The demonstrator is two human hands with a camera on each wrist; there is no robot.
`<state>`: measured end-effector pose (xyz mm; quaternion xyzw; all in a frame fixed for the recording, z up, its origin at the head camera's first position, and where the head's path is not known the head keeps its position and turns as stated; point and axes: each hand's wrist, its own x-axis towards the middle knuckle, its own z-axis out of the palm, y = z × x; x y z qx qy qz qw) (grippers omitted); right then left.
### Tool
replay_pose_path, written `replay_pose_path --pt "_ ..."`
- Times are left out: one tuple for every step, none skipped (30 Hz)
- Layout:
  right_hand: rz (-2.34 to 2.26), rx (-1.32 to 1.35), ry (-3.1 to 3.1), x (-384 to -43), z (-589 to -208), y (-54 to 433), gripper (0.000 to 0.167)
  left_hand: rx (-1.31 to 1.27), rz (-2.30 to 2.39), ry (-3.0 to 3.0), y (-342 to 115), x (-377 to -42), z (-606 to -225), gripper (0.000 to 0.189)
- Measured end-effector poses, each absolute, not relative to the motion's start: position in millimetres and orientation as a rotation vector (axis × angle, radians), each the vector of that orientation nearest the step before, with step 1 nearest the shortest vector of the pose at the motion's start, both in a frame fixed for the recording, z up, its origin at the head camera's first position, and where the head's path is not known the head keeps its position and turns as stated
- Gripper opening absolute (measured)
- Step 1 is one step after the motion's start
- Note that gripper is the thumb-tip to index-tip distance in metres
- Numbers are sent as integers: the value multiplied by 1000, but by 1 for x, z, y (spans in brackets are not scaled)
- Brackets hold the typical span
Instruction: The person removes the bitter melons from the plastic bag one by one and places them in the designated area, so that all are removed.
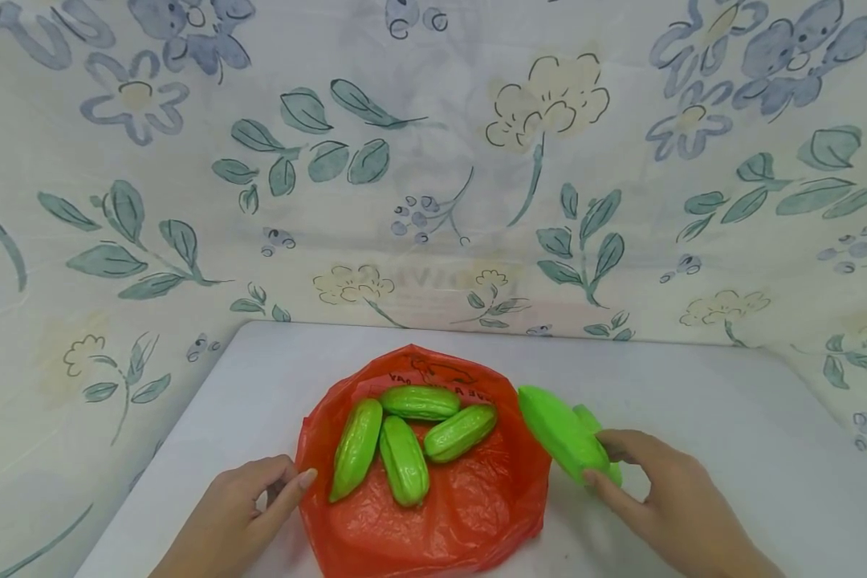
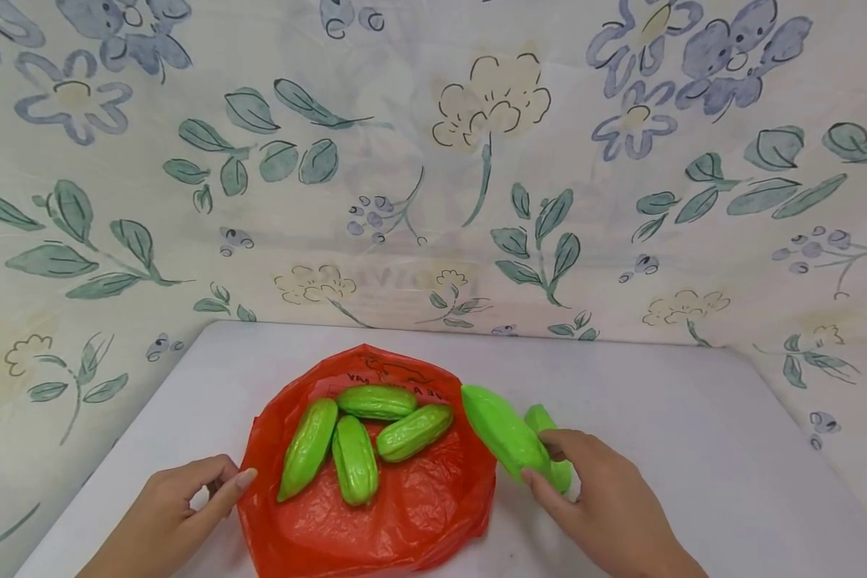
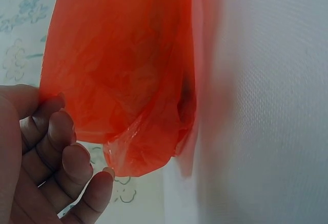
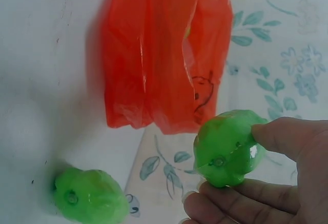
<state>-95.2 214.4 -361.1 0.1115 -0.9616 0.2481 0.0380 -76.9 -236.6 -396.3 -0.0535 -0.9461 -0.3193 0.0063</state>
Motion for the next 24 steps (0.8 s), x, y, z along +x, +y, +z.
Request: replay_pose_path --pt "761 338 -2948 -95 -361 215 54 -167 -998 -2962 -237 -77 -396 24" --pt "756 333 -2946 -95 -360 216 53 -166 -996 -2965 -237 -76 -396 24" --pt "754 334 -2945 -95 -360 218 53 -167 -994 -2969 -237 -76 -397 24" --pt "751 325 -2945 -95 -360 218 52 -166 -992 -2972 -237 -76 -397 25" --pt "750 319 -2946 -95 -359 219 52 -169 -991 -2973 -237 -76 -397 25" --pt "747 311 -2949 -95 -359 220 51 -166 -990 -2976 -237 -76 -397 25" --pt "749 311 -2944 -95 -359 221 50 -160 -991 -2976 -237 -76 -397 25" --pt "744 308 -2941 -95 -359 223 49 -162 -989 -2976 -237 -76 -396 25" --pt "751 313 -2931 -95 -359 224 49 -168 -987 -2970 -237 -76 -396 25" --pt "755 312 -2921 -95 -359 226 48 -169 -988 -2964 -236 -76 -395 25" --pt "759 321 -2906 -95 -359 227 46 -170 -988 -2959 -236 -76 -395 25" --pt "764 326 -2895 -95 -360 230 46 -171 -987 -2955 -236 -76 -394 25" --pt "764 323 -2891 -94 -361 231 45 -174 -990 -2949 -236 -77 -394 25" --pt "763 310 -2897 -95 -361 233 46 -184 -989 -2940 -236 -77 -394 25" --pt "769 299 -2901 -95 -362 234 46 -187 -989 -2934 -236 -77 -394 26" --pt "768 286 -2910 -95 -362 235 46 -188 -991 -2931 -235 -77 -393 26" --pt "767 272 -2919 -95 -362 236 46 -194 -989 -2925 -235 -77 -393 25" --pt "764 255 -2934 -95 -362 238 47 -199 -987 -2920 -235 -77 -394 25" --pt "758 236 -2947 -95 -363 239 47 -197 -987 -2919 -236 -77 -394 25" --pt "757 224 -2959 -96 -363 240 48 -194 -986 -2920 -236 -77 -394 25" --pt "752 214 -2969 -96 -364 242 49 -192 -985 -2922 -236 -77 -394 25" --pt "749 206 -2977 -97 -364 244 51 -186 -985 -2927 -236 -77 -394 25" --pt "747 191 -2992 -98 -365 245 53 -179 -984 -2933 -236 -76 -394 25" --pt "742 174 -3007 -99 -366 247 56 -175 -984 -2938 -236 -76 -395 25"
